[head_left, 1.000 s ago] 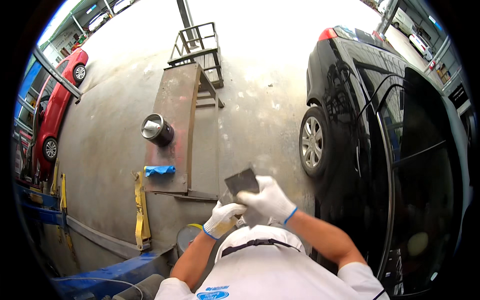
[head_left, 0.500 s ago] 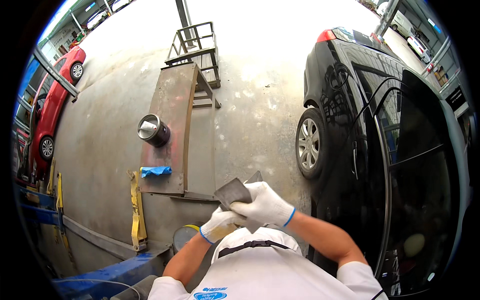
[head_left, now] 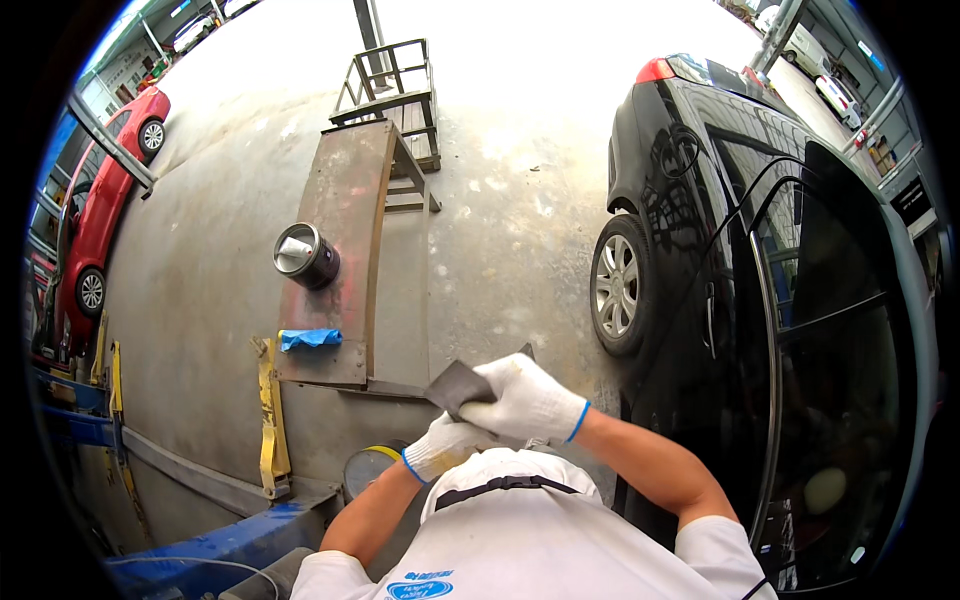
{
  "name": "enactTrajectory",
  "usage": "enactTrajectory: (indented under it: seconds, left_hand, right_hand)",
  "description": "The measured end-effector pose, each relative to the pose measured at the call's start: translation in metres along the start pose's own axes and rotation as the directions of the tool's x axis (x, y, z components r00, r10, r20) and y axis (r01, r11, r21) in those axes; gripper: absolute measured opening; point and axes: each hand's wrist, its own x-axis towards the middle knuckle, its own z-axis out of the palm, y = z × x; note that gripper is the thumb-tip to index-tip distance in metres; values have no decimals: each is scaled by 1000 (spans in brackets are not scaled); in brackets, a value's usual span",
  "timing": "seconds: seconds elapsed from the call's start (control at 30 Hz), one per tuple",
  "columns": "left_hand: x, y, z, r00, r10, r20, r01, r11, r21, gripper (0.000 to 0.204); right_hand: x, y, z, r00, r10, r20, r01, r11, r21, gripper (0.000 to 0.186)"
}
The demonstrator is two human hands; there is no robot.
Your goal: The person puts on gloves and picks up a sanding block and a container of body filler. They open the container, apply the filler to the sanding block, and then apply it to the hood of a black car in a garage.
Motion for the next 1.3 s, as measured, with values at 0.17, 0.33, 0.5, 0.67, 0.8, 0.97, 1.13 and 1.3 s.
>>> enactTrajectory:
  seconds: [0.17, 0.33, 0.5, 0.67, 0.8, 0.97, 1.13, 1.3]
  left_hand:
    - [3, 16, -2, 994, -61, 96, 87, 952, -295, 46]
    - [-2, 17, -3, 999, 16, 47, -10, 990, -140, 34]
    - [-4, 15, -3, 960, 278, -33, -279, 960, -9, 34]
    - [-11, 17, -25, 941, 315, 120, -294, 941, -168, 27]
    - [16, -11, -44, 963, 208, 173, -128, 913, -387, 41]
    - [13, -11, -64, 673, 553, 491, -717, 326, 616, 44]
    - [-5, 25, 2, 898, 278, 342, -155, 925, -347, 77]
    - [0, 35, 38, 948, 218, 233, -32, 791, -610, 79]
  right_hand:
    - [4, 2, 2, 989, 19, -144, -29, 997, -67, 20]
    - [8, 4, -13, 974, 99, -203, -83, 993, 88, 19]
    - [-4, 2, 16, 980, -89, -179, 93, 996, 15, 20]
    - [-1, -3, -1, 950, 183, -252, -109, 954, 280, 18]
    - [-10, 5, 10, 994, -68, -86, 74, 995, 67, 28]
    - [-5, 27, -7, 937, 186, -297, -100, 954, 283, 20]
    - [-18, 18, 27, 990, 79, -118, -15, 882, 471, 21]
    - [-34, 26, 8, 951, 255, -172, 57, 405, 913, 23]
